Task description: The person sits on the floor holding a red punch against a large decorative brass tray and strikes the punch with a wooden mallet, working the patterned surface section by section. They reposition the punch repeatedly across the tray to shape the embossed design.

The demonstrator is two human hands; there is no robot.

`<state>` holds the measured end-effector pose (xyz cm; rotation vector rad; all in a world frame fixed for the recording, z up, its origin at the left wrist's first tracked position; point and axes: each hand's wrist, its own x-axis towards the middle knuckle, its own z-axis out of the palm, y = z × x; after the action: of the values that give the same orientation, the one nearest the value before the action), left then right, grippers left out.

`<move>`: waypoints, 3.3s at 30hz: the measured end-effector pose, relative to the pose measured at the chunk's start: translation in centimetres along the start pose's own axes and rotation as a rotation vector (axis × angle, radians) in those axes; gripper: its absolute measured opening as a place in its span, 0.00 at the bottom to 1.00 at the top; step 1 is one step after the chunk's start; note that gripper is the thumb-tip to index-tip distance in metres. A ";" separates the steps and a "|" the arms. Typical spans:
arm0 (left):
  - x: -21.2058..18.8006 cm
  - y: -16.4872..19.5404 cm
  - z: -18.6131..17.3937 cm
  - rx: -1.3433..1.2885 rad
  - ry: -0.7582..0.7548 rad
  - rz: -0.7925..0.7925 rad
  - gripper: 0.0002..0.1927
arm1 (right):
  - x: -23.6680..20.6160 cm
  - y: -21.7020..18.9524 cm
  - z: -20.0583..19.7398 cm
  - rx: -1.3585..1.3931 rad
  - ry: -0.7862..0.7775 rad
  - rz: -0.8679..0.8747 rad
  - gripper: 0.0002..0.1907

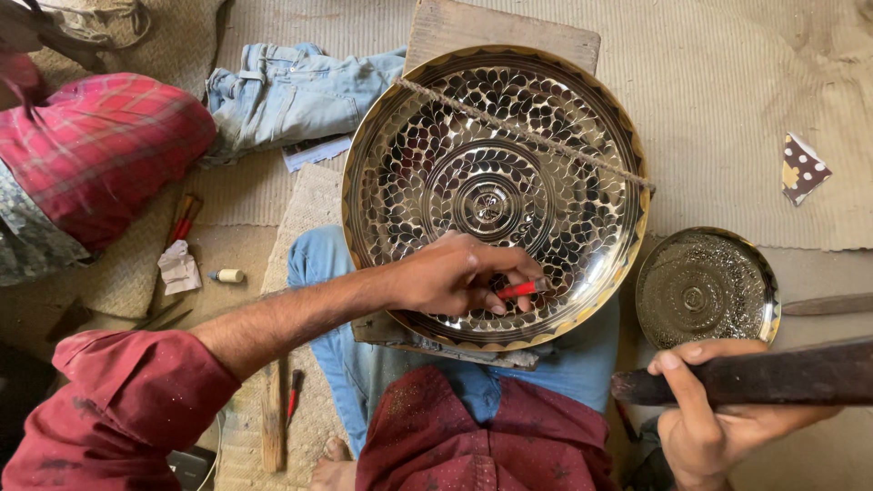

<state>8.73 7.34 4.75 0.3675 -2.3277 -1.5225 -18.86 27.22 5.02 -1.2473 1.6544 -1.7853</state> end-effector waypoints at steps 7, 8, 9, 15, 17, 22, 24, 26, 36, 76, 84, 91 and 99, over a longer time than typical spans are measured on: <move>0.2 -0.1 0.1 0.020 -0.010 -0.057 0.24 | 2.3 -0.4 0.4 -0.815 -0.530 -0.118 0.46; 0.2 0.0 0.1 0.031 0.003 -0.091 0.25 | 2.4 -0.3 0.3 -0.610 -0.473 -0.021 0.47; 0.0 0.2 0.0 0.038 0.018 -0.128 0.27 | 2.5 -0.3 0.3 -0.406 -0.418 0.077 0.48; -0.1 0.7 0.1 0.017 0.058 -0.095 0.27 | 3.4 -0.2 0.2 -0.925 -0.556 -0.246 0.45; -0.2 0.8 0.0 0.021 0.090 -0.034 0.27 | 3.8 -0.2 0.5 -0.432 -0.503 0.085 0.47; -0.3 1.0 0.1 0.018 0.064 -0.147 0.25 | 4.2 -0.9 0.6 -0.707 -0.579 -0.061 0.47; -0.3 1.1 0.0 0.002 0.101 -0.025 0.26 | 4.1 -0.9 0.6 -0.324 -0.514 0.227 0.48; -0.4 1.1 0.0 0.003 0.100 -0.020 0.26 | 4.0 -0.8 0.6 -0.780 -0.561 -0.066 0.46; -0.4 -0.3 0.8 0.054 0.106 0.020 0.25 | 3.9 -0.2 0.7 -0.231 -0.501 0.224 0.51; -1.3 1.3 0.9 -0.025 0.326 -0.002 0.23 | 5.9 -1.4 1.3 -0.563 -0.487 -0.063 0.33; -1.3 1.2 1.2 -0.047 0.333 -0.128 0.17 | 7.5 -2.2 2.4 -0.764 -0.565 -0.078 0.37; -1.6 0.9 1.3 -0.028 0.366 -0.020 0.21 | 7.8 -1.6 1.9 -0.709 -0.619 -0.015 0.48; -1.2 0.0 1.8 0.031 0.380 -0.012 0.19 | 7.9 -1.9 2.0 -0.854 -0.640 -0.229 0.48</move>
<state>9.08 9.32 3.87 0.6205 -2.0542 -1.2898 -20.83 20.25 9.24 -2.1347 1.9369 -0.5665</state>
